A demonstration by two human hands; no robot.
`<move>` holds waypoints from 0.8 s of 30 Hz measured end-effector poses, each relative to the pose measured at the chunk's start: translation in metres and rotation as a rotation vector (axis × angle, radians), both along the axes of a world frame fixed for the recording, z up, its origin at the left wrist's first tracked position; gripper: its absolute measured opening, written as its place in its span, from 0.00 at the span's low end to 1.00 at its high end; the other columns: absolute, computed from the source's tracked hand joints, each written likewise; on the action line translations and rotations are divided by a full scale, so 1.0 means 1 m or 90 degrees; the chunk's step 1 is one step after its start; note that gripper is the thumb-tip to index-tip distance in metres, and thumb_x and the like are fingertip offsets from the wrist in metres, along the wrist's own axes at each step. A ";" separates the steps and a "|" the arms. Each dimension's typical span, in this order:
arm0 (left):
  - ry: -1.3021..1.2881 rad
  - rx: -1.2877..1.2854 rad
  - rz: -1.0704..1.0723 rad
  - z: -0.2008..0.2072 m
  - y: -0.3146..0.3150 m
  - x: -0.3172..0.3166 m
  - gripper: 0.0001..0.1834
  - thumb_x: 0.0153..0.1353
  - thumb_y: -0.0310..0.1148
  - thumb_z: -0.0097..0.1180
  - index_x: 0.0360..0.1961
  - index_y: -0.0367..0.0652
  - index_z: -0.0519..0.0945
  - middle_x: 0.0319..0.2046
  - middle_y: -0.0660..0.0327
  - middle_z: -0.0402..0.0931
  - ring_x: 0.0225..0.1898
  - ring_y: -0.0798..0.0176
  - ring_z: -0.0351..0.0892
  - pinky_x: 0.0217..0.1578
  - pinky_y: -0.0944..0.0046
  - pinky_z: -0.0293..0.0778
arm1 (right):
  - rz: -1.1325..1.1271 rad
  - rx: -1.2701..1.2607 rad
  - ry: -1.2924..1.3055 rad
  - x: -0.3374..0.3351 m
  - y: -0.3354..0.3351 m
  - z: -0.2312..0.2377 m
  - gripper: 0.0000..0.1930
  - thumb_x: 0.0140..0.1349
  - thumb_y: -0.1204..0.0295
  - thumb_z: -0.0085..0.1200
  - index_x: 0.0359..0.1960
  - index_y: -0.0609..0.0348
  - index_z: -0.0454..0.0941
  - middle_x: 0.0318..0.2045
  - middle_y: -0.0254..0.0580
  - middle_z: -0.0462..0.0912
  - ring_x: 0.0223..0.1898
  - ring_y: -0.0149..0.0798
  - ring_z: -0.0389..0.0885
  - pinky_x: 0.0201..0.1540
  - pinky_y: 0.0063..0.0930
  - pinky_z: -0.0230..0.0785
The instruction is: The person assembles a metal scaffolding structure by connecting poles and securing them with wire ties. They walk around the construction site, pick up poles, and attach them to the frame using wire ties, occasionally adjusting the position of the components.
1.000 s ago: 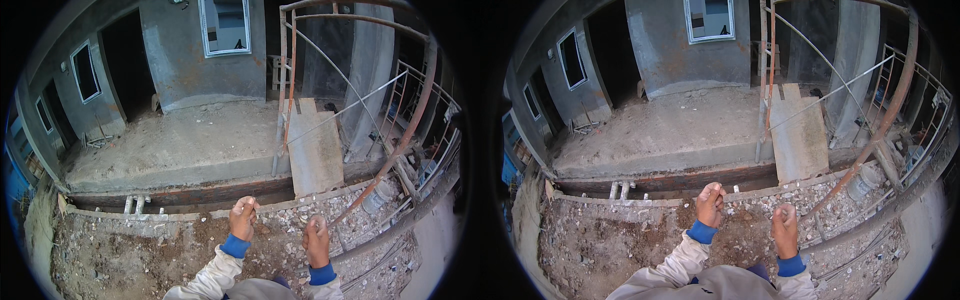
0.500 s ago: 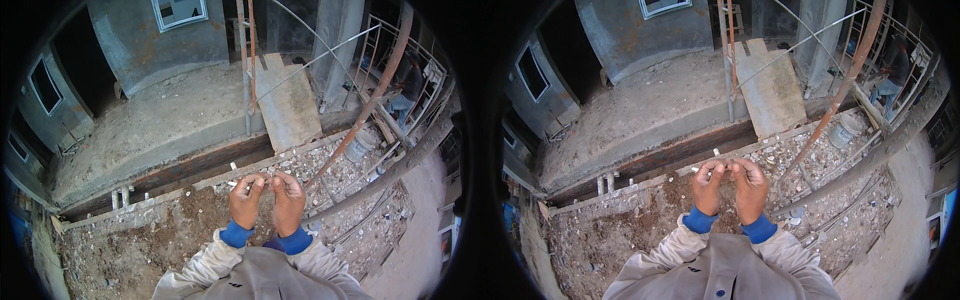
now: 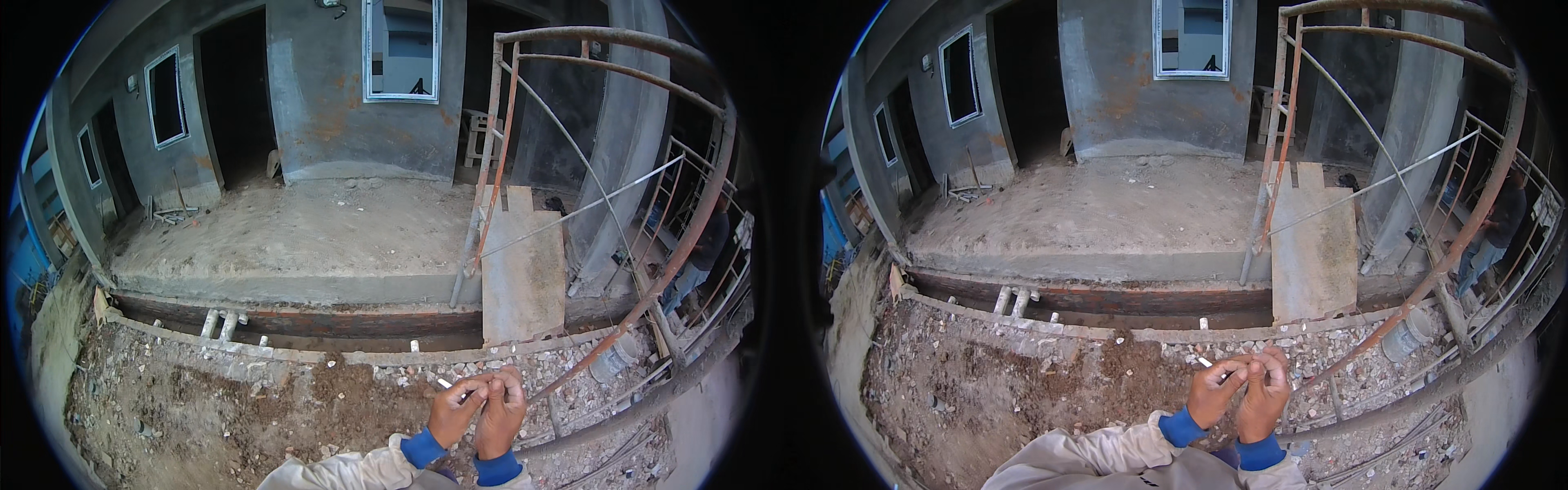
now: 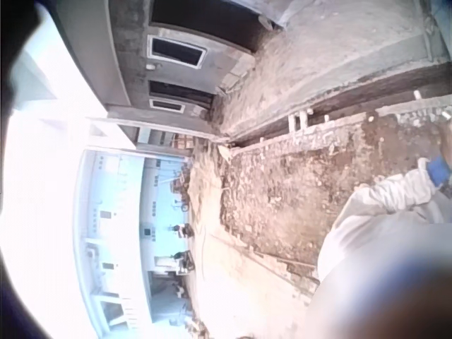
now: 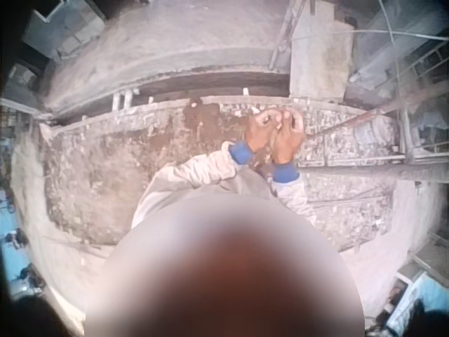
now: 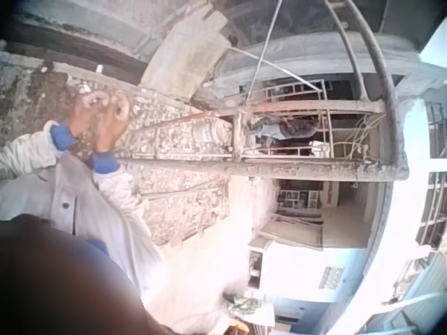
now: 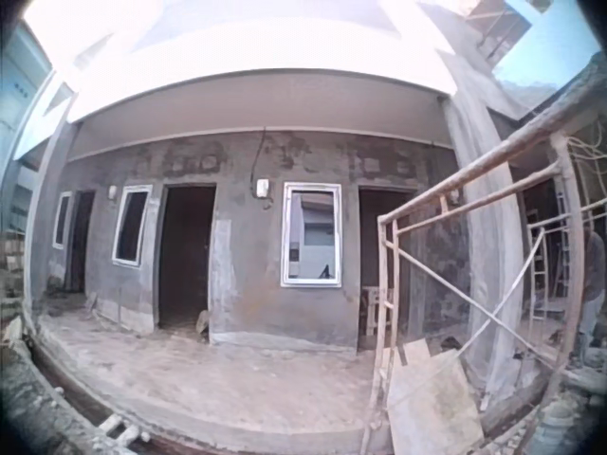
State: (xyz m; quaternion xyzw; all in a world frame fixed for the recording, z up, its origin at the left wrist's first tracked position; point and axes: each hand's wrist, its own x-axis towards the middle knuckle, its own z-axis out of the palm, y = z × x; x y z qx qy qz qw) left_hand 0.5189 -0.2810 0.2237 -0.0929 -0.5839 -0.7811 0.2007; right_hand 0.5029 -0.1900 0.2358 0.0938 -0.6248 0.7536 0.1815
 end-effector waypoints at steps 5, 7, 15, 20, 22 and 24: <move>-0.094 0.007 -0.032 -0.013 -0.006 0.001 0.10 0.69 0.31 0.61 0.44 0.34 0.85 0.40 0.62 0.85 0.43 0.73 0.78 0.48 0.68 0.76 | 0.190 -0.178 -0.083 -0.007 0.007 -0.003 0.12 0.69 0.65 0.60 0.38 0.63 0.80 0.63 0.45 0.69 0.61 0.36 0.67 0.67 0.33 0.55; -0.111 0.011 -0.052 -0.016 -0.009 0.000 0.11 0.68 0.32 0.62 0.43 0.34 0.85 0.39 0.63 0.85 0.42 0.74 0.78 0.46 0.69 0.76 | 0.233 -0.153 -0.076 -0.009 0.012 -0.003 0.12 0.69 0.65 0.60 0.38 0.64 0.80 0.66 0.45 0.67 0.63 0.38 0.65 0.68 0.35 0.53; -0.188 -0.010 -0.200 -0.020 -0.024 -0.007 0.11 0.70 0.36 0.60 0.38 0.37 0.82 0.32 0.68 0.81 0.38 0.73 0.78 0.44 0.69 0.76 | 0.376 -0.070 -0.064 -0.018 0.025 0.005 0.15 0.67 0.62 0.63 0.41 0.64 0.80 0.66 0.48 0.67 0.65 0.38 0.65 0.68 0.36 0.56; -0.184 0.337 -0.197 -0.021 -0.033 -0.035 0.07 0.73 0.37 0.55 0.44 0.45 0.75 0.40 0.67 0.78 0.45 0.66 0.81 0.50 0.61 0.78 | 0.225 0.171 0.008 -0.016 0.021 -0.006 0.22 0.74 0.54 0.49 0.52 0.63 0.76 0.67 0.50 0.68 0.65 0.43 0.68 0.65 0.36 0.60; -0.094 0.435 -0.071 -0.017 -0.048 -0.054 0.07 0.73 0.37 0.54 0.44 0.46 0.74 0.37 0.67 0.75 0.41 0.67 0.82 0.45 0.64 0.83 | 0.239 0.283 0.018 -0.004 0.021 -0.018 0.21 0.74 0.55 0.50 0.52 0.63 0.76 0.63 0.49 0.71 0.62 0.43 0.71 0.62 0.36 0.64; -0.077 0.509 -0.023 -0.013 -0.067 -0.068 0.07 0.72 0.36 0.55 0.45 0.46 0.75 0.37 0.67 0.75 0.36 0.71 0.80 0.43 0.63 0.85 | 0.292 0.288 0.013 0.016 0.014 -0.033 0.21 0.75 0.55 0.48 0.52 0.63 0.76 0.60 0.49 0.74 0.59 0.43 0.73 0.60 0.35 0.67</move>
